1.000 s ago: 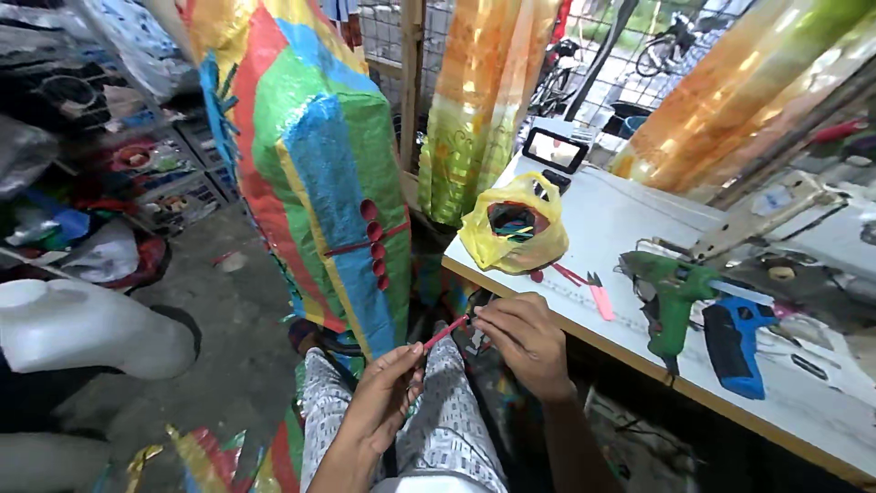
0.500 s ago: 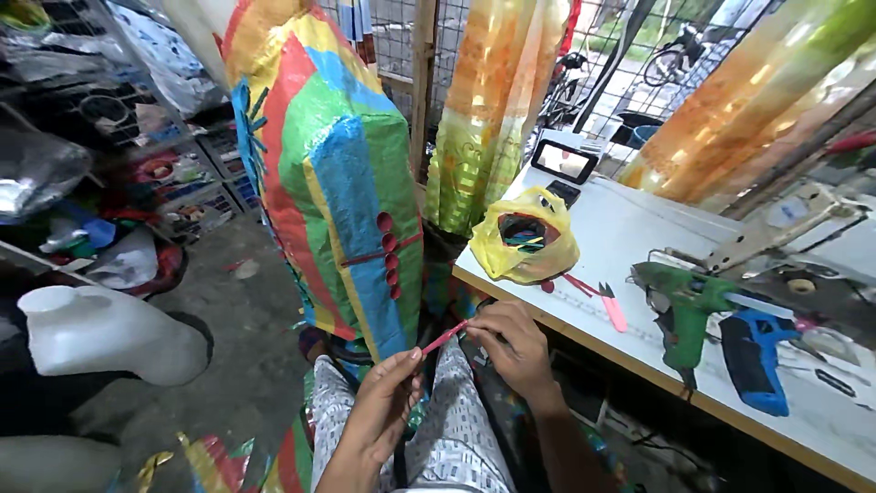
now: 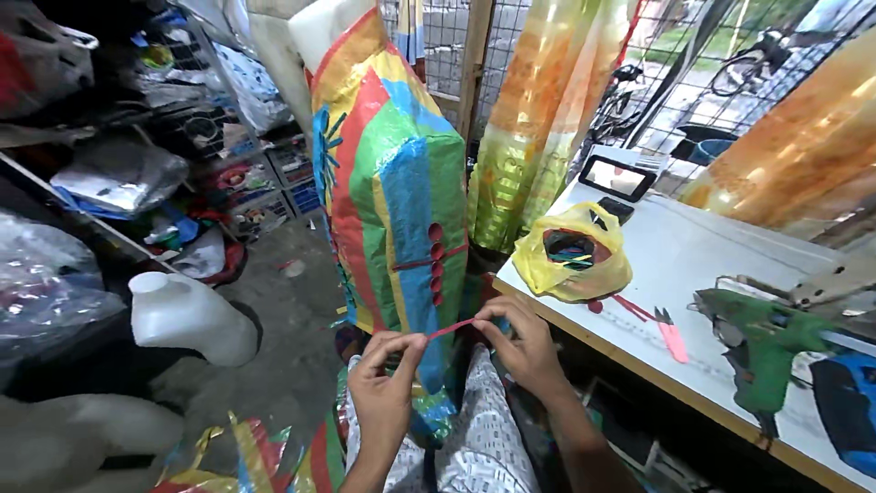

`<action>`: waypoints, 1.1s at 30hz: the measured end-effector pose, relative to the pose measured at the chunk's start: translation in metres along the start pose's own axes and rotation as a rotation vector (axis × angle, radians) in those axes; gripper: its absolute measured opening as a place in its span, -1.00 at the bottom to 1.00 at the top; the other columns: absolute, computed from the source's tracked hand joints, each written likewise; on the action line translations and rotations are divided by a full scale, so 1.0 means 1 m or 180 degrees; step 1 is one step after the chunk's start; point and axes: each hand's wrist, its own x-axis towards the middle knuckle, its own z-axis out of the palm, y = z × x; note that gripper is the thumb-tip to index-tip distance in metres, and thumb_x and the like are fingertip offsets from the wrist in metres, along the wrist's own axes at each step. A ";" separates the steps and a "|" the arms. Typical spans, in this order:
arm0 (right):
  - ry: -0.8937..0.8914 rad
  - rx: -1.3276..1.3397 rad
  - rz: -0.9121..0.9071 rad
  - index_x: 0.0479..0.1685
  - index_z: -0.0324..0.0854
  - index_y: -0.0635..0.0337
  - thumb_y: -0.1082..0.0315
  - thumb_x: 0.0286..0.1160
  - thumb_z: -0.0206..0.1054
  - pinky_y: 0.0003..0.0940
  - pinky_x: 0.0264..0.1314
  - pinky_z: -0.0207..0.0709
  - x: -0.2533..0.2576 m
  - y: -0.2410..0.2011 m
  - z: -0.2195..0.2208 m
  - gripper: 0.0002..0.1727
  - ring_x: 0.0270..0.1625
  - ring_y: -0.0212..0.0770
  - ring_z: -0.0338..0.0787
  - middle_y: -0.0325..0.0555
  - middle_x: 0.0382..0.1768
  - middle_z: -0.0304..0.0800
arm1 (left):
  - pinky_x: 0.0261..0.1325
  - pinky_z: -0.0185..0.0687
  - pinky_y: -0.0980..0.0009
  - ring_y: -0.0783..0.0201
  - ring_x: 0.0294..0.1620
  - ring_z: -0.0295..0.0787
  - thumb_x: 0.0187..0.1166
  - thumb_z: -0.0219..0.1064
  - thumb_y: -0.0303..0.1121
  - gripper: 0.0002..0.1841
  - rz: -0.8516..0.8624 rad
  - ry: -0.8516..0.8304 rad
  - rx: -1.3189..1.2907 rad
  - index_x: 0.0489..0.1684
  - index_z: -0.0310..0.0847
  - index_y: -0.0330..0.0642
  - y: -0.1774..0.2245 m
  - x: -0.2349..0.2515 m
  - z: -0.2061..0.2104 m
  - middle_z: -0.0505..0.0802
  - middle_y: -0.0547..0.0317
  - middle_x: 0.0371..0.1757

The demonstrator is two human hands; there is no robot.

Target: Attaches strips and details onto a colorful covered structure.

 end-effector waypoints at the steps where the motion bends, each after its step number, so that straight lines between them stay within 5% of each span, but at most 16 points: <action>1: -0.0052 0.0185 0.0188 -0.18 0.77 0.12 0.22 0.62 0.34 -0.35 0.27 0.53 0.004 -0.002 0.003 -0.82 0.08 -0.39 0.74 -0.24 -0.12 0.84 | -0.08 0.74 0.62 0.56 -0.17 0.77 0.48 0.51 -0.37 -0.95 0.0360 0.0001 0.0139 -0.30 0.90 -0.08 -0.002 0.005 -0.002 0.85 0.43 -0.21; 9: -0.0140 0.0957 0.1345 -0.17 0.72 0.21 0.38 0.56 0.38 -0.59 -0.09 0.58 0.046 -0.008 0.032 -0.91 -0.21 -0.53 0.69 -0.26 -0.24 0.76 | 0.24 0.45 0.41 0.48 -0.10 0.68 0.50 0.51 -0.30 -0.89 0.1817 -0.0103 0.1435 -0.30 0.88 -0.13 -0.015 0.068 -0.012 0.84 0.25 -0.26; 16: 0.0668 0.1076 0.1759 -0.12 0.77 0.22 0.39 0.55 0.44 -0.41 -0.04 0.63 0.059 0.019 0.052 -0.90 -0.18 -0.38 0.74 -0.18 -0.21 0.81 | 0.14 0.62 0.50 0.48 -0.03 0.70 0.60 0.36 -0.42 -0.88 0.1383 -0.0490 0.1211 -0.19 0.75 -0.30 -0.041 0.114 -0.009 0.79 0.18 -0.12; 27: 0.1588 0.1182 0.2260 -0.21 0.62 0.25 0.30 0.61 0.41 -0.47 -0.14 0.50 0.054 0.059 0.042 -0.81 -0.29 -0.44 0.59 -0.23 -0.33 0.65 | 0.13 0.57 0.36 0.38 -0.07 0.69 0.58 0.38 -0.40 -0.87 0.1235 -0.0424 0.1448 -0.19 0.78 -0.29 -0.054 0.120 -0.009 0.80 0.13 -0.14; 33: 0.1134 0.1187 0.2268 0.22 0.58 0.27 0.11 0.76 0.24 -0.16 0.15 0.56 0.061 0.074 0.041 -0.62 0.07 -0.18 0.70 0.02 0.09 0.73 | 0.11 0.55 0.36 0.39 -0.09 0.68 0.57 0.39 -0.39 -0.86 0.1201 -0.0329 0.1465 -0.20 0.78 -0.29 -0.058 0.123 -0.007 0.80 0.14 -0.16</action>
